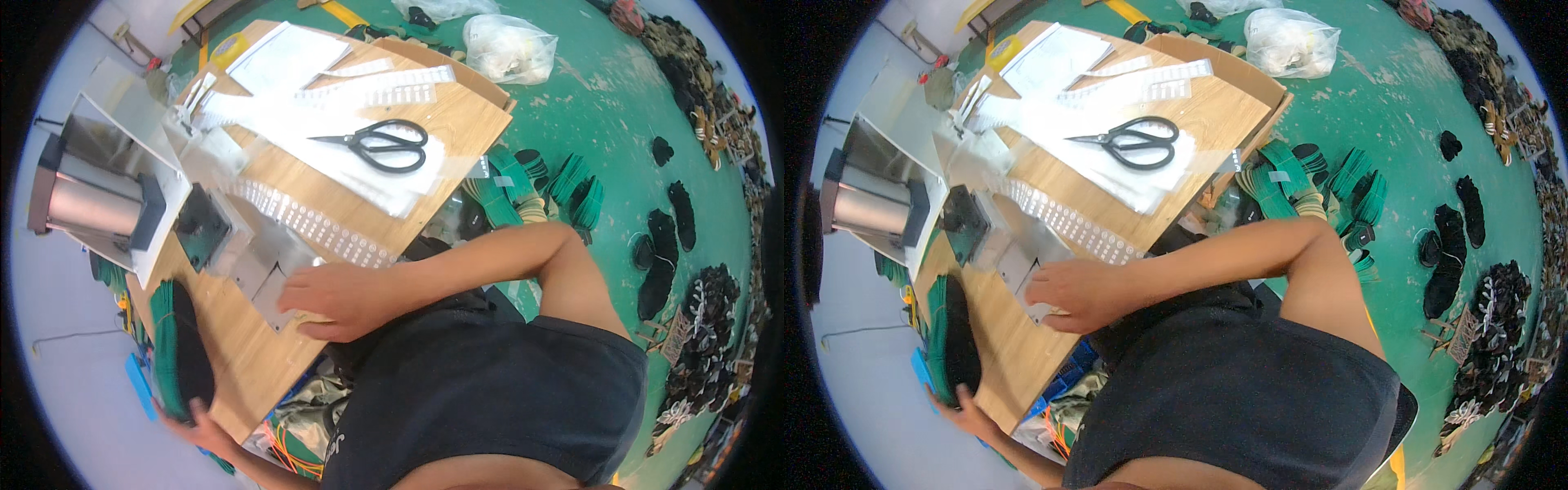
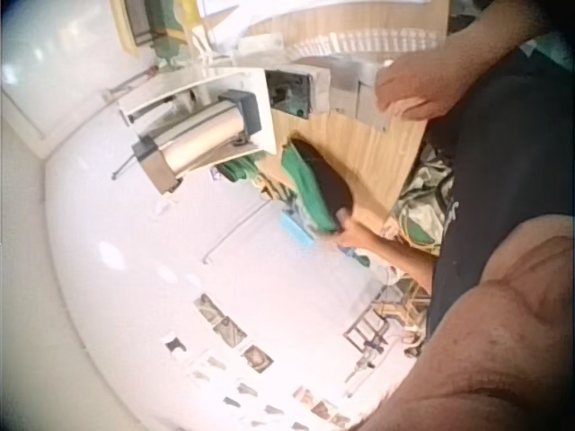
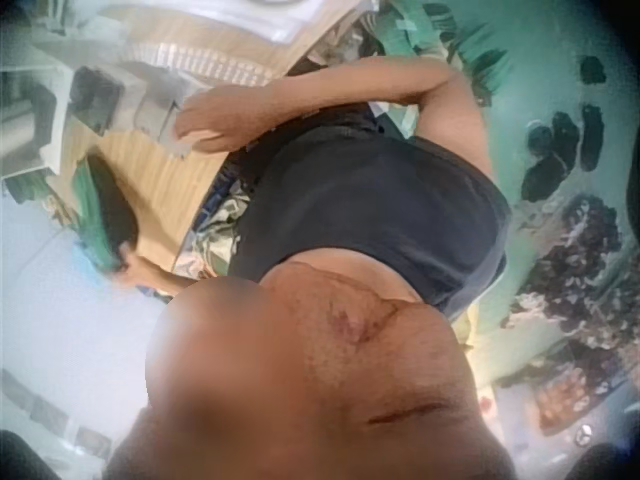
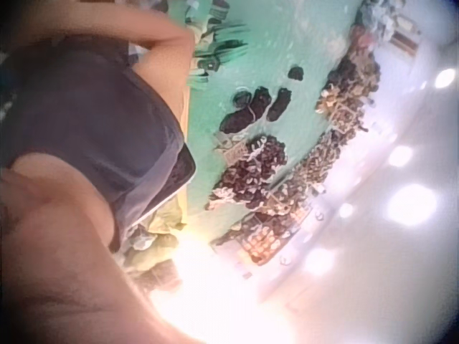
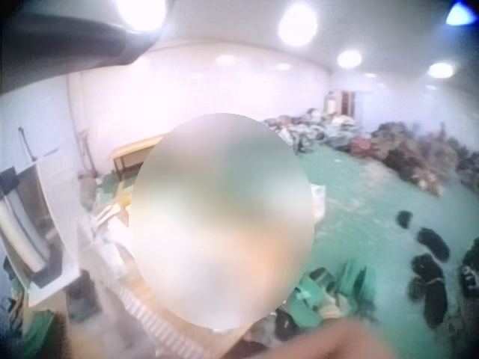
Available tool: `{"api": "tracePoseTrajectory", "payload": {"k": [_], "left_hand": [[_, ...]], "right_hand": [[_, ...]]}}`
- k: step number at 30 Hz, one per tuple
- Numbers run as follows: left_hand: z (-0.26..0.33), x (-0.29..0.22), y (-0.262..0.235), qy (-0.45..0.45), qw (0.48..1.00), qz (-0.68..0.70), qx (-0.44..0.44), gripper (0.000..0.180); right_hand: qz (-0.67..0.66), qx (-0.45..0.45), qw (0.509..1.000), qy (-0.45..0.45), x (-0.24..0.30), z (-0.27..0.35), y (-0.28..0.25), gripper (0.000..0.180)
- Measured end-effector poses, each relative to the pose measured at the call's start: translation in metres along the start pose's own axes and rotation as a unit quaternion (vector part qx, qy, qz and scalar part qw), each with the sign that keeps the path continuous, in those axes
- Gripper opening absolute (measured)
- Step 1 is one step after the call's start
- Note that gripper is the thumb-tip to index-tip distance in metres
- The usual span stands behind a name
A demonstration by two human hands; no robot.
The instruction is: The person cuts a small sticker from a strip using shears and applies it to the heel area of a green and black insole, repeating the process for another insole after untying a bundle.
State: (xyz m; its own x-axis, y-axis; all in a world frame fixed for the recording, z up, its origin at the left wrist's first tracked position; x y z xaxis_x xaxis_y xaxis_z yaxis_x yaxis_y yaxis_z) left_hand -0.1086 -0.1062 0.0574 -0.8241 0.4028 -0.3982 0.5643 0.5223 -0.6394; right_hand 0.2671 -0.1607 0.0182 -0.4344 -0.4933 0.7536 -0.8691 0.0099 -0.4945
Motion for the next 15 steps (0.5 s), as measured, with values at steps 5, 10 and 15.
{"api": "tracePoseTrajectory", "payload": {"k": [5,10,15], "left_hand": [[0.018,0.026,-0.006,-0.077,0.925,0.166,0.334,0.065],[-0.008,0.023,0.042,-0.168,0.923,0.282,0.202,0.055],[-0.008,0.003,0.057,-0.151,0.925,0.298,0.181,0.067]], "right_hand": [[-0.102,0.068,0.975,0.183,-0.002,-0.045,0.088,0.055],[-0.226,0.059,0.938,0.257,-0.002,-0.081,0.126,0.049],[-0.270,0.163,0.934,0.166,0.011,-0.111,0.147,0.051]]}}
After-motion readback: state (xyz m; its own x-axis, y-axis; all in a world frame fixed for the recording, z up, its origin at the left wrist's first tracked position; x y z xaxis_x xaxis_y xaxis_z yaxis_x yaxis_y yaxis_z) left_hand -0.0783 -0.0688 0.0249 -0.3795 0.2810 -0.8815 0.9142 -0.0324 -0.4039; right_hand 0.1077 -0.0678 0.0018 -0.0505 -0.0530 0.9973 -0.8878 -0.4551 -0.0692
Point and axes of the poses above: each hand's wrist, its own z-axis away from the middle knuckle, its own y-axis out of the palm, x = y × z, the point moved 2 cm from there along -z, towards the middle knuckle, and after that the axes turned 9 degrees about y, right-handed, at the moved point
